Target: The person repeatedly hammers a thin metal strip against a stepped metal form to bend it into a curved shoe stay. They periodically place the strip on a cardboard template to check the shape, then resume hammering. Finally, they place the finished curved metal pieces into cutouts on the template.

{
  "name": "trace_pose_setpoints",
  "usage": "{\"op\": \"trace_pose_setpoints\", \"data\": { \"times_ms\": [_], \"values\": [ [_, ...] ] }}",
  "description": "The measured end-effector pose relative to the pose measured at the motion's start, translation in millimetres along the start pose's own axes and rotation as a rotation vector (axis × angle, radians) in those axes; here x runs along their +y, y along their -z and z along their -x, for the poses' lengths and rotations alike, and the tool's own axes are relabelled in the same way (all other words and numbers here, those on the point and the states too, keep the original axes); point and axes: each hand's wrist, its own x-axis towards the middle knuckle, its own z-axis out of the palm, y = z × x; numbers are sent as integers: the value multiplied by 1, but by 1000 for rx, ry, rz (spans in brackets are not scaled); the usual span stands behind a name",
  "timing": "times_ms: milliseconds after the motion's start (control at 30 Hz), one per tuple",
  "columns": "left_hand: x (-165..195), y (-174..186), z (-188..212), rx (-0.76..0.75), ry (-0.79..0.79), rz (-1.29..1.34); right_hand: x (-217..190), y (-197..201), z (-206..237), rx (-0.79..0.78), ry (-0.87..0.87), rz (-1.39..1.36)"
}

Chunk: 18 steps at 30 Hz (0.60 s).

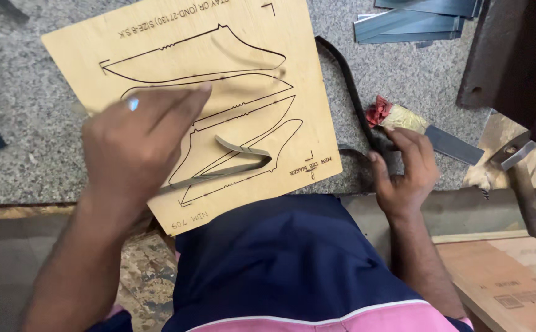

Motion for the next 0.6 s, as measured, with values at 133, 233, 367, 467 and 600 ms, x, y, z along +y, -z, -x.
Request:
{"op": "trace_pose_setpoints", "data": {
  "times_ms": [133,233,367,467,600],
  "values": [
    [-18,-19,-18,-7,-79,-1,7,6,-7,20,29,-1],
    [-23,-24,-24,-48,-102,-9,9,10,-15,22,19,5],
    [-31,-24,-30,-95,-121,-24,5,12,-32,-6,23,-24],
    [-38,-23,-36,-227,-119,-57,-2,10,-49,0,81,-58],
    [-41,-24,-44,-244,-165,-41,-14,6,-71,1,129,-147]
  ]
}}
